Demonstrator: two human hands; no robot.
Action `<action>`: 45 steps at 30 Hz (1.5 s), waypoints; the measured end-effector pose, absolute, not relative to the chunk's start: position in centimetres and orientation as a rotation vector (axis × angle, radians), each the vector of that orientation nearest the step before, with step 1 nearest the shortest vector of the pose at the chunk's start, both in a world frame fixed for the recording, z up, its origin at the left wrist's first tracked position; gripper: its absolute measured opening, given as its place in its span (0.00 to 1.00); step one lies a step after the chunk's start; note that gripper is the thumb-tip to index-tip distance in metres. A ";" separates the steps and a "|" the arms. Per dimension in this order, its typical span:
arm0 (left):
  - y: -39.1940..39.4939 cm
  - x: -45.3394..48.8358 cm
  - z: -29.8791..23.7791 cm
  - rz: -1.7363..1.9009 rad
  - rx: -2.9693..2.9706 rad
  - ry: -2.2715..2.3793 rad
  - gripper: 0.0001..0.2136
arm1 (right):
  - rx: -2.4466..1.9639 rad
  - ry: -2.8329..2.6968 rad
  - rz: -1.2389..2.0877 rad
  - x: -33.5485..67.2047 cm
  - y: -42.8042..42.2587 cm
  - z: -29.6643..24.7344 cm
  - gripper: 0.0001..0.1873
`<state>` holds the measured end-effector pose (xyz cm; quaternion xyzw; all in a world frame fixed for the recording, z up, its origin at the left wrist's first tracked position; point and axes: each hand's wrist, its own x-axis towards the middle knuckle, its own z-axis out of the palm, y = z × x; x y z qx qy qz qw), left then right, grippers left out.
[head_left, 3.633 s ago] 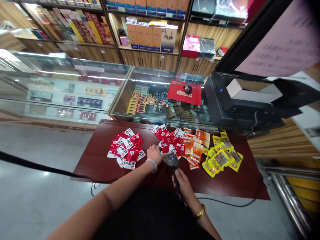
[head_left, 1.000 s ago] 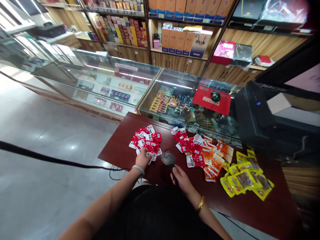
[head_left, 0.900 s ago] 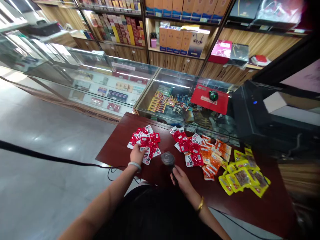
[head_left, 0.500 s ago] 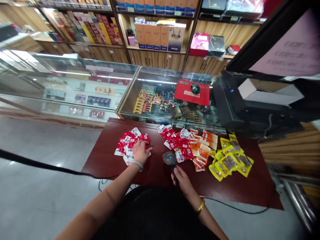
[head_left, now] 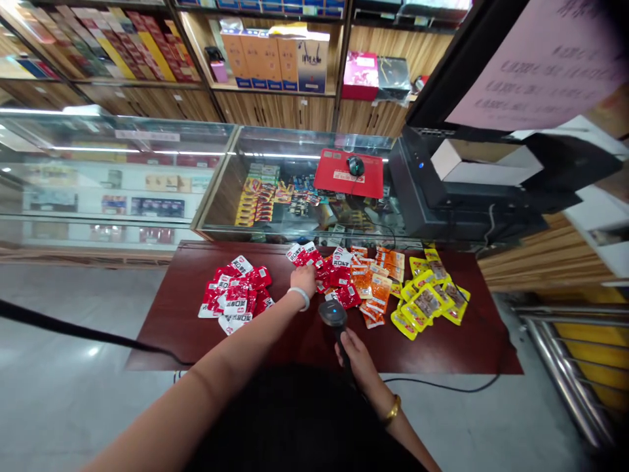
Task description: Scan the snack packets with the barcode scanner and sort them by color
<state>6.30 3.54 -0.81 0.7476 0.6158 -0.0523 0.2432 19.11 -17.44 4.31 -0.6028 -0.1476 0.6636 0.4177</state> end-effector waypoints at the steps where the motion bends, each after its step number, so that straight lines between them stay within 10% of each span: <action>1: 3.3 5.9 -0.9 -0.160 2.006 1.688 0.18 | -1.513 -0.377 1.667 19.1 -17.3 4.4 0.36; 18: -3.8 -6.4 -2.5 0.736 0.868 1.613 0.13 | -1.424 -0.726 1.881 14.3 -14.1 6.0 0.33; 39: -2.7 -15.1 1.5 0.580 1.216 2.477 0.20 | -1.426 -0.727 1.874 11.9 -13.5 5.8 0.32; 45: -1.6 -5.6 1.1 0.342 1.768 1.934 0.17 | -1.473 -0.591 1.766 14.0 -14.4 5.8 0.32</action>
